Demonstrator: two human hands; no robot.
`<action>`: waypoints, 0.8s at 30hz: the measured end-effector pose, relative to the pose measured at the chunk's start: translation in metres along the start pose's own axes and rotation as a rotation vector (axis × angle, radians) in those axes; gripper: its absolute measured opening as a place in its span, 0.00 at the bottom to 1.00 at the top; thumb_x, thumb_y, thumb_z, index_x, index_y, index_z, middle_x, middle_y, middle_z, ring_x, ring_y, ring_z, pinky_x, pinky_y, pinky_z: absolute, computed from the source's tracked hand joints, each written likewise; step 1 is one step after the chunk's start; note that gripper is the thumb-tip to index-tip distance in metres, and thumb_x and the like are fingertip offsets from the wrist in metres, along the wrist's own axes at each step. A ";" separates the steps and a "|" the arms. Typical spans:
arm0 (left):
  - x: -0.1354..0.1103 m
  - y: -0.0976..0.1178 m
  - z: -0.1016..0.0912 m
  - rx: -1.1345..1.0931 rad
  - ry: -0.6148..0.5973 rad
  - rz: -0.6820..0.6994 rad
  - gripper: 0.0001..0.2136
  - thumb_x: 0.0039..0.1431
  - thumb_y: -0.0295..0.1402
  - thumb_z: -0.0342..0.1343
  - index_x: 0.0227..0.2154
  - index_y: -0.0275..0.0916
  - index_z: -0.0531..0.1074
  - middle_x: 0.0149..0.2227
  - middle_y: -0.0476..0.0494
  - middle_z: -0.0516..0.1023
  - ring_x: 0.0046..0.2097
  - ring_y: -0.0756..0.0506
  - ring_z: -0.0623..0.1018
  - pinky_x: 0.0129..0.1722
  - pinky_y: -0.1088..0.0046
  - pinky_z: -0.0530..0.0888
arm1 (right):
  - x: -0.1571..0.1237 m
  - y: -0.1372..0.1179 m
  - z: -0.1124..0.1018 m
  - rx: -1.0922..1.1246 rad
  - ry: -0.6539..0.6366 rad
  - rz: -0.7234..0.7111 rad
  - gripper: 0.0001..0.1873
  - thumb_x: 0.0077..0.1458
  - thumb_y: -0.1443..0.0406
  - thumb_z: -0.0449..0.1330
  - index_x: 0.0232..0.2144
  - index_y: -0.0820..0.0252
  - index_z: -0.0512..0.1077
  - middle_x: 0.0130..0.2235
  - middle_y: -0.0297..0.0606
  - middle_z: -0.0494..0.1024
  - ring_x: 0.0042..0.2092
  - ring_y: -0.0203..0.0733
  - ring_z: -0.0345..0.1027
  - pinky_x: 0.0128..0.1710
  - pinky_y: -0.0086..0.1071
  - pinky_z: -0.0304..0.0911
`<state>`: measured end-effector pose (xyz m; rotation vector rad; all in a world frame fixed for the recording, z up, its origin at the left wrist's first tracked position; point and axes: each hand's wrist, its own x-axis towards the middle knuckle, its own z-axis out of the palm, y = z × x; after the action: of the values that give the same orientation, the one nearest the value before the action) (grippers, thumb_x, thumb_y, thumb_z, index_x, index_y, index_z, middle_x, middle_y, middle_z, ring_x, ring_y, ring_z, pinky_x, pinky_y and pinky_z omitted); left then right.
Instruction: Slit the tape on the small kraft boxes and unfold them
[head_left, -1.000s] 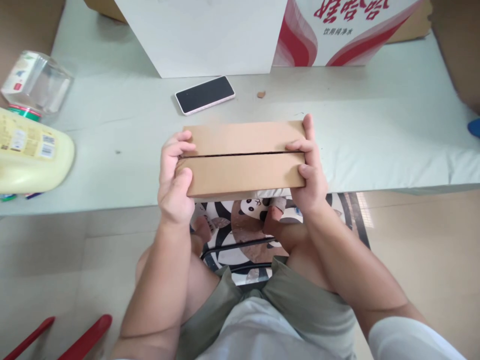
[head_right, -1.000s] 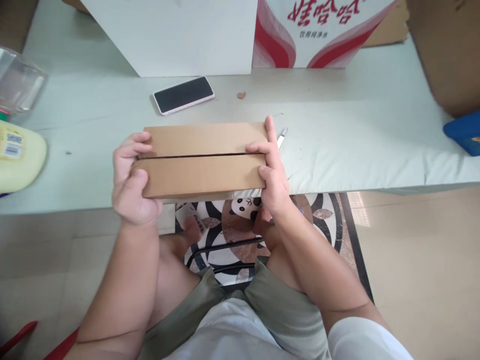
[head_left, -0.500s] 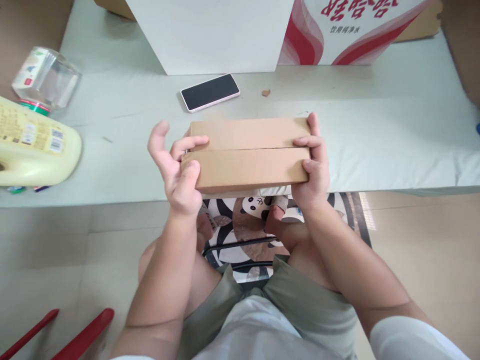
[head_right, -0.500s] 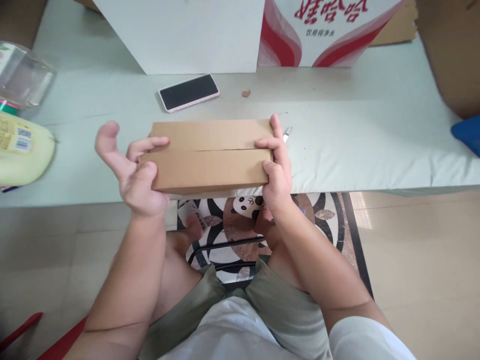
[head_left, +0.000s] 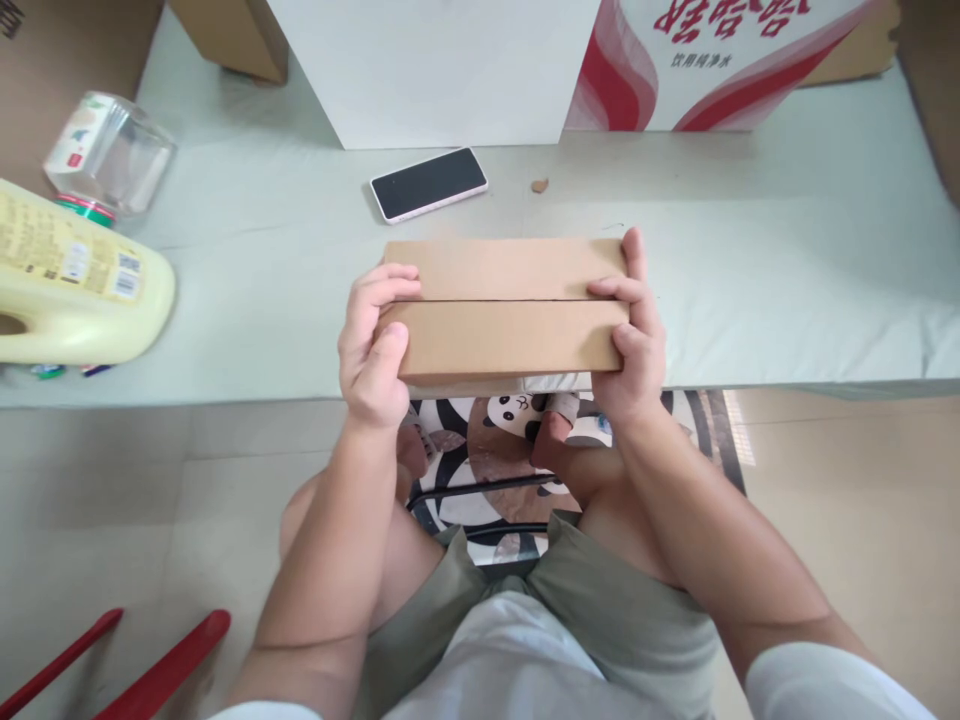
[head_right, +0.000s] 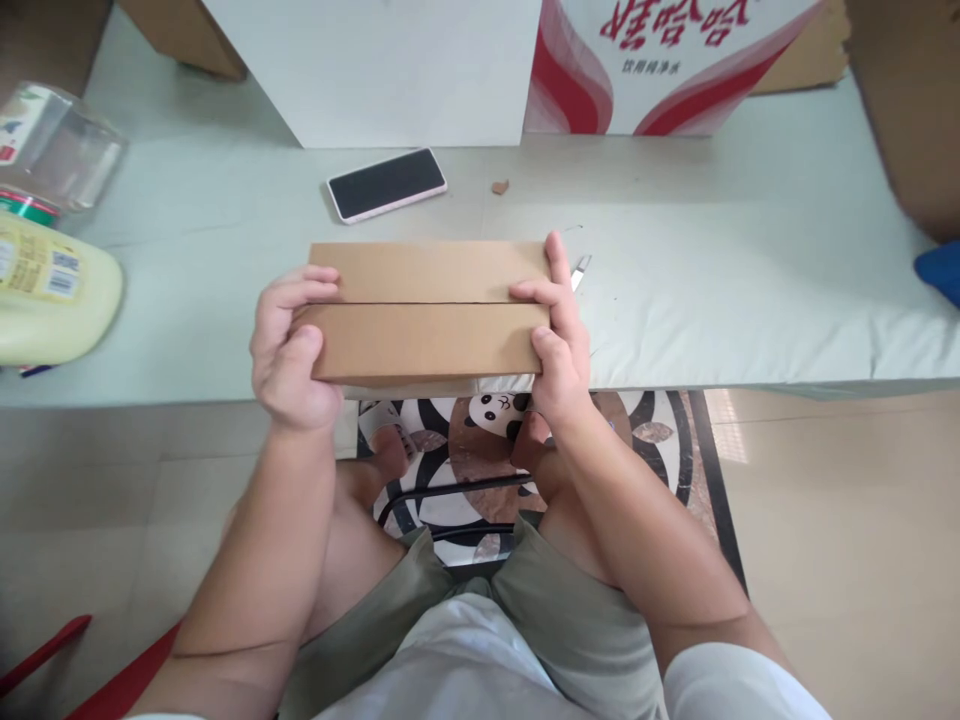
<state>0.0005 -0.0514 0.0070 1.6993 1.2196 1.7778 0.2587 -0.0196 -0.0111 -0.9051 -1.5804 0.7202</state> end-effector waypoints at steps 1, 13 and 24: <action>0.000 -0.001 0.000 0.002 0.003 0.001 0.13 0.64 0.46 0.54 0.44 0.50 0.80 0.52 0.45 0.79 0.57 0.37 0.76 0.67 0.51 0.68 | 0.000 -0.001 0.000 -0.011 -0.008 0.004 0.23 0.64 0.44 0.51 0.50 0.45 0.72 0.75 0.27 0.54 0.77 0.61 0.41 0.74 0.65 0.42; 0.008 -0.008 -0.013 -0.154 0.227 -0.132 0.13 0.54 0.33 0.52 0.35 0.40 0.81 0.47 0.42 0.83 0.55 0.37 0.77 0.66 0.50 0.65 | -0.006 0.032 0.005 0.020 0.016 0.121 0.34 0.67 0.41 0.44 0.71 0.38 0.51 0.76 0.34 0.53 0.76 0.54 0.49 0.72 0.61 0.55; 0.016 -0.010 -0.018 -0.465 0.261 -0.946 0.13 0.55 0.46 0.56 0.36 0.43 0.73 0.38 0.47 0.82 0.45 0.41 0.79 0.41 0.64 0.77 | -0.008 -0.013 0.032 -0.028 -0.258 -0.075 0.41 0.67 0.41 0.44 0.75 0.42 0.41 0.78 0.37 0.46 0.78 0.51 0.39 0.76 0.56 0.48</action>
<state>-0.0218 -0.0395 0.0107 0.4798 1.2630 1.4934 0.2255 -0.0330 -0.0107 -0.7924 -1.8459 0.7872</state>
